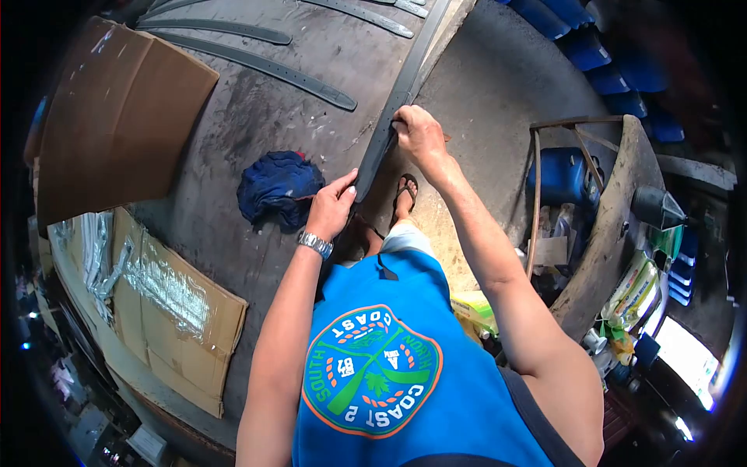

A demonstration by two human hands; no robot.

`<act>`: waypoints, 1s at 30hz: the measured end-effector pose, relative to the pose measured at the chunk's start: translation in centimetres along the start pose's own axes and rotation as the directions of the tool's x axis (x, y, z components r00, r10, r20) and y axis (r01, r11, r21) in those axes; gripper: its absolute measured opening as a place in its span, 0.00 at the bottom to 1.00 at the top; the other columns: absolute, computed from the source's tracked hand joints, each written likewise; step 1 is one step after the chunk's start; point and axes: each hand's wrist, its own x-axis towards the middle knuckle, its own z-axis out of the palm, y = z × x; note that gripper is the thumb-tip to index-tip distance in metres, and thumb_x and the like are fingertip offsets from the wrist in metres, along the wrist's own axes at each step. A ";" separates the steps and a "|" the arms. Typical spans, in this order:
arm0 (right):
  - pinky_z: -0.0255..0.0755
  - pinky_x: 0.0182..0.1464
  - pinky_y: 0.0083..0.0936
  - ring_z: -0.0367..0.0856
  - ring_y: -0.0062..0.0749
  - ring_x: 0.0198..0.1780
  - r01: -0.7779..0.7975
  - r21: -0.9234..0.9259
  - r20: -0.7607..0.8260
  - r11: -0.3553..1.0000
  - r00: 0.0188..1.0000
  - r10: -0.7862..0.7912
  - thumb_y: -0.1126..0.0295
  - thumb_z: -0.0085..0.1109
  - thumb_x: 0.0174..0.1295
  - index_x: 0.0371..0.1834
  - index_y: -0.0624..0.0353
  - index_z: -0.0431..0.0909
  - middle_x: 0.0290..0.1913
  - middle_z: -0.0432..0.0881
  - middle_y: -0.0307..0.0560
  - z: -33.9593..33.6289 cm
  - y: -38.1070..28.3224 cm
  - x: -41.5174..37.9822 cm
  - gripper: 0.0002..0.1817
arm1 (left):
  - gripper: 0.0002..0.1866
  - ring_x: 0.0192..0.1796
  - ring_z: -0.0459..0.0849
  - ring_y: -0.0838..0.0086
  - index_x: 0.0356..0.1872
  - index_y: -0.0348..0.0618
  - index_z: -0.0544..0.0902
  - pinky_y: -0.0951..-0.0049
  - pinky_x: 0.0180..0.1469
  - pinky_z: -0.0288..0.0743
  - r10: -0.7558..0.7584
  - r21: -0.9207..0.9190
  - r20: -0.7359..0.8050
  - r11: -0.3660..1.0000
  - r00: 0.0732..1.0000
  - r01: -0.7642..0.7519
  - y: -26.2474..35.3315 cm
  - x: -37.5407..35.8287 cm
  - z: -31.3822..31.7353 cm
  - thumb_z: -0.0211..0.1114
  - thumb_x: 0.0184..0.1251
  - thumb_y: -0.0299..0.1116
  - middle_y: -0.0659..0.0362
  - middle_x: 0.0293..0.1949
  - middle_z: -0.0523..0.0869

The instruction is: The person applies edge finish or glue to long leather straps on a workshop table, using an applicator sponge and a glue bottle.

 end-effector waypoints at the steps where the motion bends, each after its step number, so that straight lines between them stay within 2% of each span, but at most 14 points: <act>1: 0.75 0.45 0.45 0.80 0.52 0.41 0.045 0.015 0.034 0.999 0.998 -0.045 0.77 0.62 0.54 0.34 0.59 0.77 0.34 0.79 0.52 0.3 -0.6 -1.3 0.06 | 0.20 0.52 0.86 0.72 0.63 0.42 0.80 0.73 0.57 0.75 -0.002 0.001 0.017 1.000 1.000 0.002 0.0 0.2 -0.1 0.59 0.71 0.30 0.50 0.56 0.87; 4: 0.75 0.43 0.45 0.79 0.52 0.40 0.153 0.127 0.160 0.980 0.972 -0.173 0.77 0.63 0.53 0.34 0.59 0.75 0.34 0.78 0.52 1.3 -3.7 -6.8 0.08 | 0.21 0.51 0.86 0.74 0.64 0.41 0.79 0.74 0.56 0.76 0.012 -0.052 0.017 0.999 1.000 -0.011 -0.8 0.5 0.1 0.59 0.70 0.28 0.51 0.55 0.87; 5: 0.74 0.43 0.45 0.79 0.52 0.40 0.086 0.137 0.227 0.987 0.967 -0.116 0.77 0.63 0.53 0.34 0.59 0.75 0.33 0.77 0.53 1.0 -4.9 -7.6 0.07 | 0.21 0.51 0.86 0.74 0.64 0.41 0.79 0.74 0.55 0.76 0.009 -0.075 0.016 0.997 1.000 -0.008 -0.8 0.6 0.1 0.59 0.70 0.27 0.51 0.55 0.88; 7: 0.74 0.42 0.45 0.79 0.53 0.40 0.050 0.118 0.093 0.992 0.994 -0.061 0.77 0.64 0.53 0.34 0.59 0.75 0.33 0.77 0.53 1.3 -4.9 -6.9 0.08 | 0.21 0.50 0.86 0.75 0.64 0.40 0.79 0.74 0.55 0.77 -0.029 -0.081 0.030 0.996 0.999 0.032 -0.1 0.7 0.0 0.59 0.70 0.26 0.52 0.53 0.88; 8: 0.74 0.42 0.46 0.79 0.53 0.40 -0.029 0.125 0.108 0.992 0.994 0.015 0.77 0.63 0.54 0.34 0.59 0.75 0.32 0.77 0.53 1.2 -5.2 -7.2 0.07 | 0.21 0.50 0.86 0.76 0.64 0.40 0.79 0.75 0.55 0.77 -0.049 -0.080 0.040 0.995 0.998 0.052 0.2 0.4 -0.1 0.59 0.70 0.26 0.52 0.53 0.88; 11: 0.73 0.42 0.46 0.78 0.54 0.39 0.061 0.205 0.224 0.977 0.969 -0.107 0.77 0.62 0.55 0.34 0.60 0.76 0.32 0.77 0.54 1.6 -6.6 -9.7 0.06 | 0.21 0.49 0.86 0.76 0.64 0.39 0.79 0.75 0.54 0.77 -0.041 -0.074 0.040 0.996 0.998 0.044 -0.4 0.7 -0.1 0.60 0.69 0.24 0.53 0.51 0.89; 15: 0.74 0.42 0.43 0.80 0.52 0.41 -0.003 0.132 0.072 0.991 0.997 -0.006 0.76 0.63 0.52 0.35 0.58 0.78 0.34 0.79 0.53 2.3 -5.0 -8.4 0.07 | 0.20 0.44 0.85 0.79 0.61 0.39 0.81 0.77 0.51 0.77 -0.027 -0.153 0.040 0.988 0.999 0.033 -0.3 0.8 0.0 0.59 0.69 0.23 0.58 0.45 0.89; 19: 0.74 0.43 0.44 0.79 0.54 0.41 0.048 0.147 0.182 0.988 0.980 -0.075 0.76 0.62 0.54 0.34 0.60 0.76 0.34 0.78 0.54 1.8 -5.2 -9.0 0.06 | 0.19 0.42 0.84 0.81 0.60 0.38 0.81 0.78 0.49 0.77 -0.018 -0.038 0.022 0.999 1.000 0.019 -0.3 1.0 -0.1 0.59 0.68 0.23 0.60 0.43 0.88; 20: 0.74 0.42 0.45 0.78 0.55 0.40 0.033 0.127 0.095 0.991 0.994 -0.045 0.76 0.61 0.55 0.33 0.60 0.75 0.33 0.77 0.54 1.6 -4.7 -8.3 0.05 | 0.20 0.45 0.84 0.79 0.60 0.36 0.80 0.76 0.51 0.77 -0.004 -0.010 0.063 1.000 0.998 0.005 -0.2 0.9 -0.4 0.60 0.68 0.24 0.58 0.46 0.88; 21: 0.73 0.42 0.47 0.78 0.55 0.40 0.017 0.106 -0.008 0.994 1.000 -0.017 0.76 0.60 0.55 0.32 0.60 0.74 0.33 0.76 0.55 1.1 -4.1 -7.1 0.05 | 0.20 0.49 0.85 0.76 0.61 0.35 0.79 0.74 0.54 0.77 0.105 -0.147 0.033 0.984 0.994 -0.099 -0.9 0.8 0.1 0.59 0.68 0.25 0.54 0.50 0.88; 25: 0.73 0.43 0.47 0.78 0.55 0.40 -0.008 0.075 -0.048 0.997 0.999 0.012 0.74 0.60 0.58 0.32 0.60 0.74 0.33 0.76 0.55 -1.8 -3.5 -6.5 0.05 | 0.19 0.59 0.85 0.59 0.60 0.37 0.80 0.65 0.61 0.75 0.078 0.202 -0.036 0.977 0.996 -0.069 0.9 -3.2 -1.7 0.56 0.69 0.27 0.46 0.55 0.86; 26: 0.74 0.44 0.46 0.79 0.54 0.41 -0.043 0.073 0.001 0.996 0.999 0.043 0.73 0.61 0.58 0.33 0.59 0.75 0.34 0.77 0.54 -2.5 -3.2 -7.1 0.05 | 0.19 0.59 0.84 0.58 0.60 0.38 0.80 0.63 0.62 0.75 0.159 0.223 -0.065 0.965 0.985 -0.141 -0.2 -4.5 -2.3 0.57 0.69 0.28 0.45 0.56 0.85; 28: 0.75 0.45 0.45 0.80 0.53 0.43 -0.122 0.061 0.064 0.991 0.991 0.118 0.72 0.62 0.58 0.35 0.58 0.76 0.35 0.79 0.53 -3.7 -1.9 -8.6 0.06 | 0.16 0.45 0.88 0.60 0.56 0.42 0.82 0.63 0.50 0.79 0.019 0.263 -0.112 0.965 0.994 0.011 -0.3 -7.7 -3.7 0.60 0.67 0.30 0.49 0.42 0.89; 30: 0.76 0.46 0.43 0.81 0.51 0.45 -0.206 0.043 0.092 0.978 0.975 0.201 0.70 0.63 0.58 0.36 0.57 0.78 0.37 0.80 0.52 -4.8 -0.4 -10.4 0.06 | 0.14 0.37 0.87 0.62 0.52 0.42 0.82 0.63 0.44 0.79 0.010 0.304 -0.162 0.952 0.987 0.040 -2.4 -10.6 -4.8 0.61 0.67 0.31 0.51 0.32 0.87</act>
